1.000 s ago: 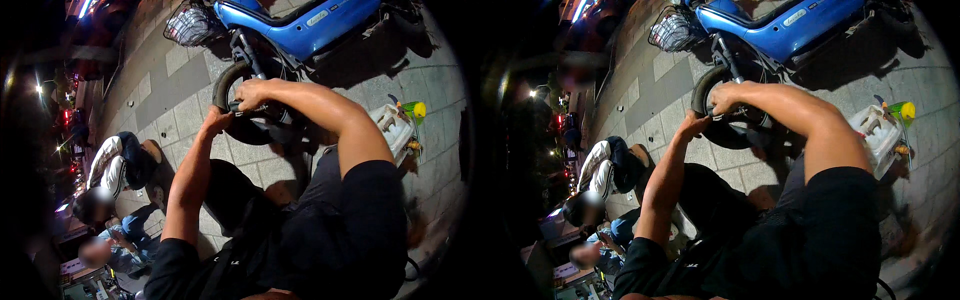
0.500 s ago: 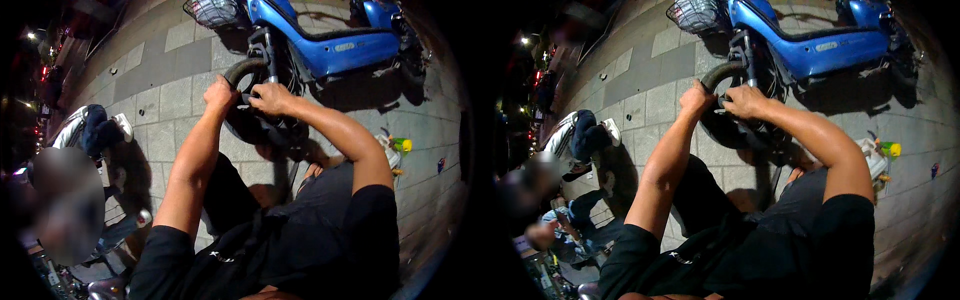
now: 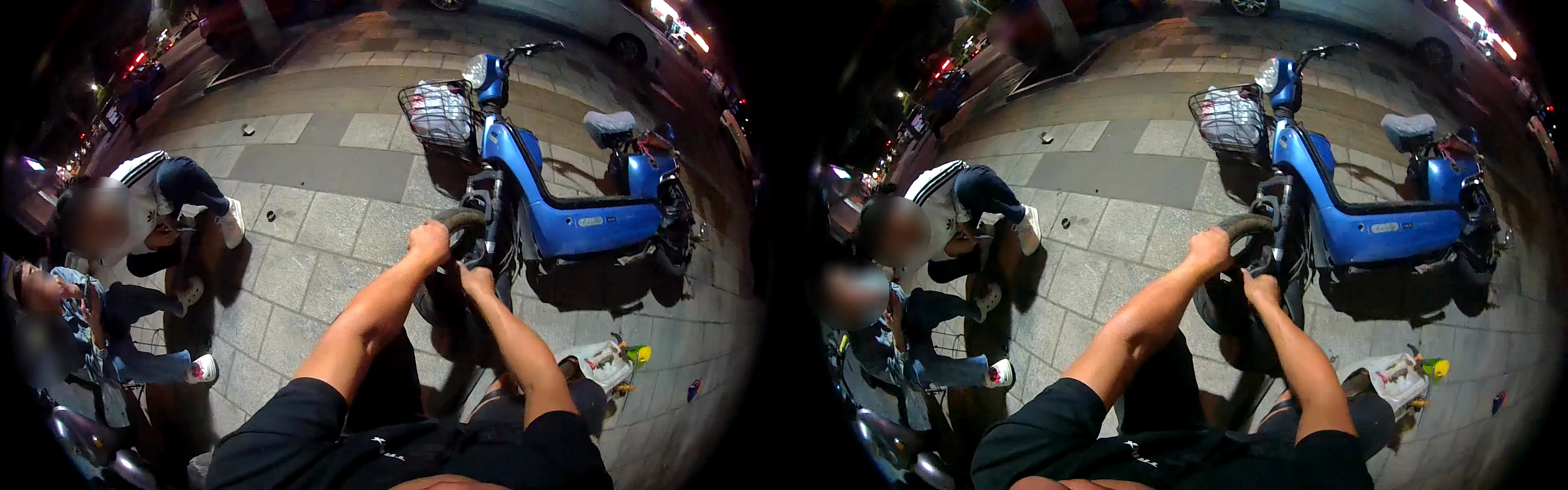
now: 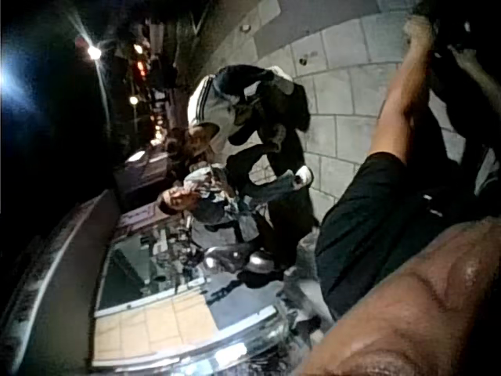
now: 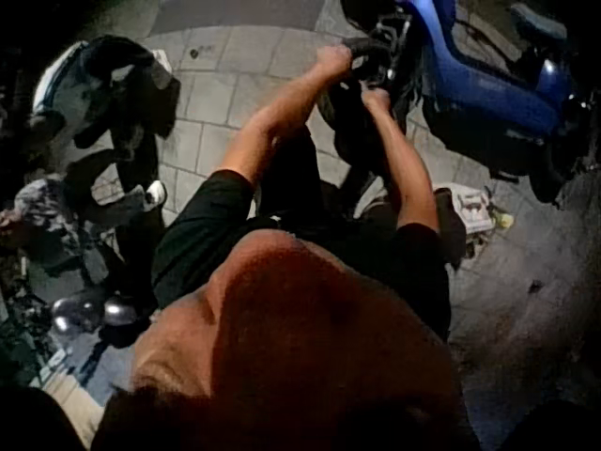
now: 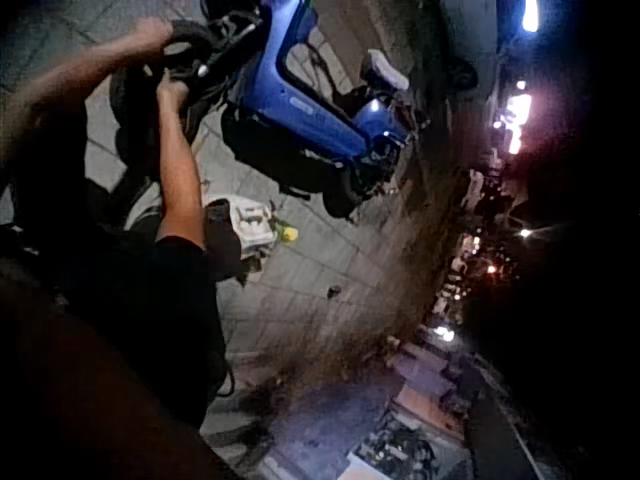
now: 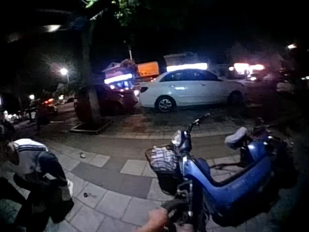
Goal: The person sits on the sidewalk and works on the front wheel of a blue scooter. They use a tire lever to pry the tire bead away from the rim and then pull the tire off the wheel by hand.
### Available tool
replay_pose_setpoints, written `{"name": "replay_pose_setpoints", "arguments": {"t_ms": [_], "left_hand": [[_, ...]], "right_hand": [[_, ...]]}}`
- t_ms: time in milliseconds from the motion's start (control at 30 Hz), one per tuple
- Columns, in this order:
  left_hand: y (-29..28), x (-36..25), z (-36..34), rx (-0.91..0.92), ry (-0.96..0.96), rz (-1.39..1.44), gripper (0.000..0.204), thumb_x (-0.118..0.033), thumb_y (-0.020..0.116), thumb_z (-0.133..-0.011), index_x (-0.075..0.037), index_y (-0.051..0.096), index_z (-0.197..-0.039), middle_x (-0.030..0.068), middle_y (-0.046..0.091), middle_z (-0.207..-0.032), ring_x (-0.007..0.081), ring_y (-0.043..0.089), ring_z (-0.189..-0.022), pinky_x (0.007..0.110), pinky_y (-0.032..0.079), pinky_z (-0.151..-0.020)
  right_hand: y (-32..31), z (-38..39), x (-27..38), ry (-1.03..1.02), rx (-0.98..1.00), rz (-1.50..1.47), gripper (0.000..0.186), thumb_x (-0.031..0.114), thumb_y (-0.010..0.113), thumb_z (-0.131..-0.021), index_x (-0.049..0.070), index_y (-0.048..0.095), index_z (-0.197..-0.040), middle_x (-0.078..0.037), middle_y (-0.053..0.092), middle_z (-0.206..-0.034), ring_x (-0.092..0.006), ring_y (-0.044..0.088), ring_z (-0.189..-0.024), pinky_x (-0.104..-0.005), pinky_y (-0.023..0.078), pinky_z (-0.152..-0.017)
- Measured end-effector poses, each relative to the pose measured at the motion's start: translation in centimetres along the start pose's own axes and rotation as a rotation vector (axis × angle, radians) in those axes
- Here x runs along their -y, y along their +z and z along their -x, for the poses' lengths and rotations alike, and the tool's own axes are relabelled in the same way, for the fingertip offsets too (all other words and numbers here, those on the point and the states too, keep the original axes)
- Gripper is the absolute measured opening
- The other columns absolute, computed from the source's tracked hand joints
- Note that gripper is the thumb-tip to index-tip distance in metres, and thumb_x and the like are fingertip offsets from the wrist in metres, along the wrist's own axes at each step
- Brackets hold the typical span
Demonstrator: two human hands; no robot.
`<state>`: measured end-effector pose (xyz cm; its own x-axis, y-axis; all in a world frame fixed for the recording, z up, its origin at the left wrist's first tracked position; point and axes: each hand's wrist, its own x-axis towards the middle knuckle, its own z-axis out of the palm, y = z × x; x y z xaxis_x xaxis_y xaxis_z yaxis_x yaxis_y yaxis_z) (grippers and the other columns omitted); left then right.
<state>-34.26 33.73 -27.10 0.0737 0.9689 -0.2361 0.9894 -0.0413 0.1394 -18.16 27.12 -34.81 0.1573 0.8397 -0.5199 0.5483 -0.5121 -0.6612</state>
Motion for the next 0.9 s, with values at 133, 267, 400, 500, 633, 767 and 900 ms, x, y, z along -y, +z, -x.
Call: {"name": "replay_pose_setpoints", "arguments": {"t_ms": [133,267,400,500,633,767,900], "left_hand": [[0.7,-0.6,-1.0,-0.025,0.044,-0.044,0.064,-0.032,0.087,-0.074,0.007,0.066,-0.121,0.0207,0.077,-0.111,0.0340,0.078,-0.102,0.044,0.063,-0.087],[0.9,0.1,-1.2,0.017,-0.004,-0.056,0.072,-0.030,0.086,-0.077,0.013,0.060,-0.128,0.0217,0.078,-0.113,0.0308,0.079,-0.101,0.042,0.063,-0.086],[-0.5,-1.1,-0.7,-0.009,0.065,-0.032,0.068,-0.026,0.082,-0.081,0.015,0.059,-0.131,0.0211,0.078,-0.112,0.0297,0.080,-0.100,0.041,0.063,-0.084],[0.9,1.0,-1.0,-0.006,0.005,-0.029,0.063,-0.024,0.080,-0.083,0.015,0.061,-0.130,0.0212,0.078,-0.113,0.0301,0.079,-0.101,0.042,0.063,-0.085],[0.2,0.2,-0.4,0.016,0.039,-0.009,0.058,-0.023,0.081,-0.082,0.011,0.066,-0.126,0.0223,0.076,-0.118,0.0312,0.079,-0.103,0.042,0.063,-0.086],[0.1,-0.4,-1.0,0.001,0.086,-0.029,0.050,-0.023,0.082,-0.081,0.006,0.071,-0.120,0.0227,0.074,-0.120,0.0315,0.079,-0.101,0.041,0.064,-0.084],[0.9,0.9,-0.4,0.024,0.002,-0.047,0.052,-0.023,0.083,-0.080,0.007,0.071,-0.121,0.0224,0.075,-0.120,0.0318,0.079,-0.102,0.042,0.064,-0.085]], "right_hand": [[1.8,-2.1,-2.7,0.114,0.054,-0.095,0.088,0.071,0.072,-0.085,-0.010,0.074,-0.118,-0.032,0.071,-0.124,-0.0447,0.069,-0.116,-0.0502,0.053,-0.096],[2.1,0.1,-0.7,0.348,0.270,-0.326,0.086,0.076,0.076,-0.079,0.001,0.075,-0.119,-0.011,0.074,-0.105,-0.0309,0.069,-0.095,-0.0479,0.051,-0.075],[2.3,-1.3,-1.8,-0.082,-0.003,-0.292,0.050,0.053,0.069,-0.095,0.004,0.073,-0.089,-0.004,0.067,-0.076,-0.0222,0.062,-0.068,-0.0430,0.045,-0.062],[3.2,-1.4,0.1,-0.525,-0.249,-0.277,0.045,0.034,0.063,-0.106,-0.002,0.067,-0.079,-0.005,0.064,-0.068,-0.0160,0.058,-0.064,-0.0386,0.046,-0.061],[2.2,-1.9,-1.0,-0.258,-0.028,-0.150,0.040,0.036,0.065,-0.103,-0.002,0.076,-0.096,-0.006,0.072,-0.083,-0.0169,0.063,-0.076,-0.0376,0.051,-0.071],[2.3,-2.1,-2.8,-0.310,0.114,-0.058,0.039,0.039,0.070,-0.098,0.002,0.076,-0.109,-0.013,0.077,-0.102,-0.0234,0.070,-0.098,-0.0396,0.053,-0.088],[3.0,2.4,1.9,-0.624,0.226,-0.071,0.039,0.036,0.072,-0.101,0.004,0.074,-0.124,-0.004,0.076,-0.111,-0.0159,0.065,-0.103,-0.0372,0.054,-0.091]]}}
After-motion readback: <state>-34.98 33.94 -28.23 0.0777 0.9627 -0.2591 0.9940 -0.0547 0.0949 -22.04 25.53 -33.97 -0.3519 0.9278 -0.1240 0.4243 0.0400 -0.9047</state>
